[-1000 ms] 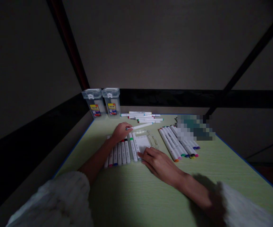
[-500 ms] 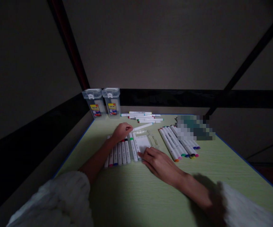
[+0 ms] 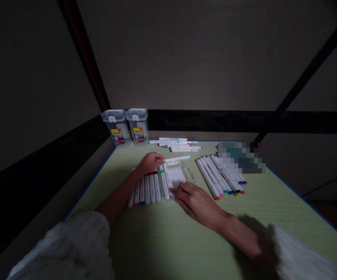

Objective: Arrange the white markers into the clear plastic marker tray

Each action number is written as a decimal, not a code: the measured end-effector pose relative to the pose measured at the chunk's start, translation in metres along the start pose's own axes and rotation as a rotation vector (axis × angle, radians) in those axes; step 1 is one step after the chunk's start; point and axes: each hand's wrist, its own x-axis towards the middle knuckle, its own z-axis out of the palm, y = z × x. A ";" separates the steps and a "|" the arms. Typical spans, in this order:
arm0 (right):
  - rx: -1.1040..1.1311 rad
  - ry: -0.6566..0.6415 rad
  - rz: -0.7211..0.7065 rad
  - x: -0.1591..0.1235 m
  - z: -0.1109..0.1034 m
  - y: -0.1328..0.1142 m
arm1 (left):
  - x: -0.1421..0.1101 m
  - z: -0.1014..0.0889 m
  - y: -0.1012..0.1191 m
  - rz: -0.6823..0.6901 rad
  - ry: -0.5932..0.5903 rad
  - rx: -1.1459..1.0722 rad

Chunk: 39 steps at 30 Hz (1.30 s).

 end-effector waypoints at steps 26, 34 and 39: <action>0.022 0.035 -0.012 -0.001 0.001 0.000 | 0.000 -0.001 0.000 -0.028 0.025 -0.205; 0.018 0.018 -0.008 -0.001 0.001 0.001 | 0.001 -0.001 -0.002 -0.082 0.118 -0.347; 0.017 0.002 -0.005 -0.001 0.000 0.000 | 0.000 -0.003 0.003 -0.120 0.168 -0.415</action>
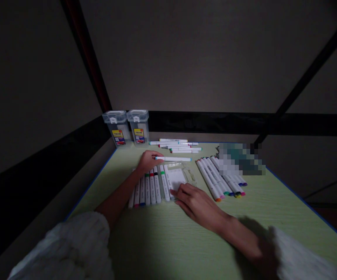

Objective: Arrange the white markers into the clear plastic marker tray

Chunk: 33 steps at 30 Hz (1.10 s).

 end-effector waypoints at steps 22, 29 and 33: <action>0.021 -0.004 0.008 0.000 -0.003 -0.001 | 0.000 -0.007 0.003 -0.113 0.088 -0.171; 0.029 0.009 0.004 -0.001 -0.002 -0.001 | -0.001 -0.007 0.011 -0.175 0.100 -0.329; 0.023 -0.004 0.012 -0.001 -0.002 -0.001 | 0.000 -0.006 0.011 -0.183 0.097 -0.372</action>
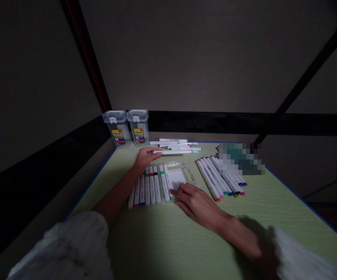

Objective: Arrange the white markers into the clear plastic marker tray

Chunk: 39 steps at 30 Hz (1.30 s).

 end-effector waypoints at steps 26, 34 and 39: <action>-0.014 0.330 0.182 -0.004 0.000 0.010 | -0.001 0.003 0.002 -0.003 -0.138 -0.088; -0.098 0.397 0.236 -0.004 -0.001 0.012 | 0.001 0.003 -0.001 0.000 -0.140 -0.070; -0.134 0.426 0.236 -0.004 -0.001 0.012 | -0.001 0.003 0.001 0.019 -0.145 -0.051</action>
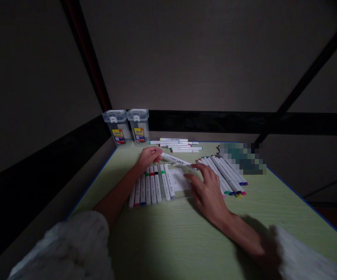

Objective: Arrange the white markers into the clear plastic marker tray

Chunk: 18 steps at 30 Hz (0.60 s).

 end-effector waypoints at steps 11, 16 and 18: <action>0.044 -0.093 -0.005 -0.002 0.001 0.002 | -0.002 0.002 0.003 0.056 -0.002 0.075; 0.157 -0.116 -0.025 -0.003 0.001 0.002 | -0.001 0.002 0.003 0.058 -0.011 0.095; 0.202 -0.132 -0.031 -0.003 0.002 0.003 | 0.000 0.002 0.002 0.062 -0.008 0.093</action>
